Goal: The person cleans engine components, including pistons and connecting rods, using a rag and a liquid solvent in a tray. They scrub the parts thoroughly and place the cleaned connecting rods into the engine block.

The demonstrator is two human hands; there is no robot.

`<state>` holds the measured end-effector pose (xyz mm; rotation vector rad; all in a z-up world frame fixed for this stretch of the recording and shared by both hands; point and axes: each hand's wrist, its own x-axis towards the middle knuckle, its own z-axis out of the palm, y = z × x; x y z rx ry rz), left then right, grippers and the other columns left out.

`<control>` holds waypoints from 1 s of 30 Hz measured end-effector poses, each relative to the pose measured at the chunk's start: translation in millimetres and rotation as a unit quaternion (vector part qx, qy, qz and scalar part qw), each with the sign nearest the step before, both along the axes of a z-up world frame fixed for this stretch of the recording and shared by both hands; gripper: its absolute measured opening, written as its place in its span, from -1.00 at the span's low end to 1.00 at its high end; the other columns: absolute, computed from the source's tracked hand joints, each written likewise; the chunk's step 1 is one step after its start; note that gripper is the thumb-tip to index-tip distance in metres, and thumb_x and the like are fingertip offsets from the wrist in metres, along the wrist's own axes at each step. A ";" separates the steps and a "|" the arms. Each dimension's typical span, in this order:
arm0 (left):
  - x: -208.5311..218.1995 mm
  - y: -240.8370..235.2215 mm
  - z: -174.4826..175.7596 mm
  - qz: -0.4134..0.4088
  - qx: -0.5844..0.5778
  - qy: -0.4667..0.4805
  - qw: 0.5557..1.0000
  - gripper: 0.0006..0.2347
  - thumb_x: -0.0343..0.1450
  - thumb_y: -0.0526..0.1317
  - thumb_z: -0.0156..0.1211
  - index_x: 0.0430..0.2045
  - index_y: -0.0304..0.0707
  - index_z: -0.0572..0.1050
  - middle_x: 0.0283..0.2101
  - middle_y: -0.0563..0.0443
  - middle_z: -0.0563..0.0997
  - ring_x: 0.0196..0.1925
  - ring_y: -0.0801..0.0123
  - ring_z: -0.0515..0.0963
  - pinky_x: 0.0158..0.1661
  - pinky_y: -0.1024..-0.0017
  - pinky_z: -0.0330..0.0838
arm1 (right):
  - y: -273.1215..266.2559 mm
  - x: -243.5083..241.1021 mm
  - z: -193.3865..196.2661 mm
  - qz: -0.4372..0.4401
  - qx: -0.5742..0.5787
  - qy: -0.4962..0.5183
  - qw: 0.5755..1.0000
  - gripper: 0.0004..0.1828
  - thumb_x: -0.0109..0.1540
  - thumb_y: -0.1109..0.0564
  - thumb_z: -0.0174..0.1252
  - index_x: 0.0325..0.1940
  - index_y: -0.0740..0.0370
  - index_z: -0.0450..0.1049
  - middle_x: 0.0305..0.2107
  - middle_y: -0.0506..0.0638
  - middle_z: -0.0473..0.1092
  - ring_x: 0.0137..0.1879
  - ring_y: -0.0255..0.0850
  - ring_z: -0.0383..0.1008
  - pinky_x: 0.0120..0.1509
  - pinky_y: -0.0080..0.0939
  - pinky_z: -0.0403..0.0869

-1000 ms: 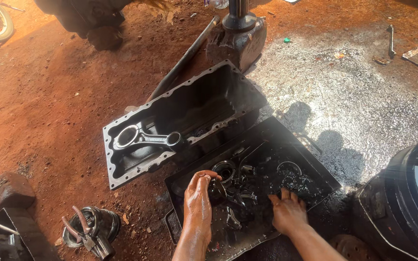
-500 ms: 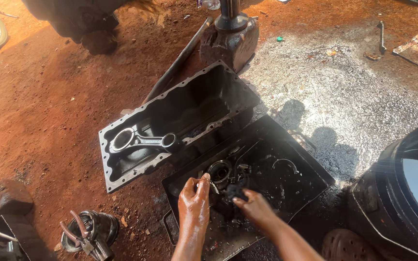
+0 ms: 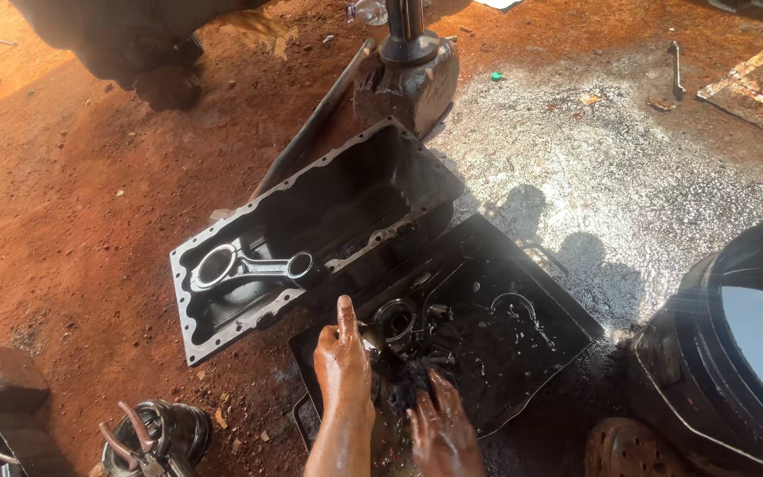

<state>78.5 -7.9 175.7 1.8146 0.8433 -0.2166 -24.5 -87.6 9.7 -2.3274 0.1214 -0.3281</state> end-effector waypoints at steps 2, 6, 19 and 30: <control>1.9 1.2 2.6 -0.005 -0.003 0.009 1.000 -0.35 0.38 0.37 0.07 -0.03 -0.33 0.40 -0.38 0.02 0.47 -0.27 0.40 0.46 -0.02 -0.01 0.39 | -32.6 -7.0 -6.0 0.063 -0.060 0.037 0.996 -0.63 0.33 0.04 0.03 0.21 0.06 0.44 0.32 0.09 0.24 0.35 -0.03 0.35 0.33 -0.08 0.45; 0.4 6.6 7.9 -0.023 -0.027 0.045 0.998 -0.13 0.29 0.32 0.23 0.36 -0.33 0.17 -0.06 -0.38 0.54 0.12 -0.14 0.64 0.23 -0.09 0.39 | -64.6 6.3 19.9 0.090 -0.087 0.148 0.981 -0.59 0.28 0.24 -0.04 0.20 0.06 0.45 0.25 -0.01 0.29 0.26 -0.11 0.40 0.33 -0.18 0.51; -17.1 12.4 12.6 -0.059 -0.259 -0.022 0.964 -0.25 0.41 0.15 0.08 0.38 -0.44 0.05 0.47 -0.45 0.04 0.50 -0.39 0.05 0.36 -0.12 0.15 | -145.4 50.3 -29.6 0.110 -0.129 0.307 0.937 -0.45 0.07 0.18 0.23 0.16 -0.06 0.50 0.26 0.11 0.30 0.37 0.13 0.31 0.43 0.11 0.41; -20.6 -4.3 17.6 -0.129 -0.198 0.038 0.971 -0.22 0.32 0.43 -0.12 0.37 -0.03 0.22 0.50 -0.04 0.17 0.56 0.11 0.06 0.40 0.01 0.11 | -134.4 93.8 147.7 -0.052 0.719 0.221 0.657 -0.36 0.05 -0.31 0.30 0.05 0.10 0.44 -0.18 0.08 0.47 -0.12 -0.14 0.51 -0.45 -0.29 0.54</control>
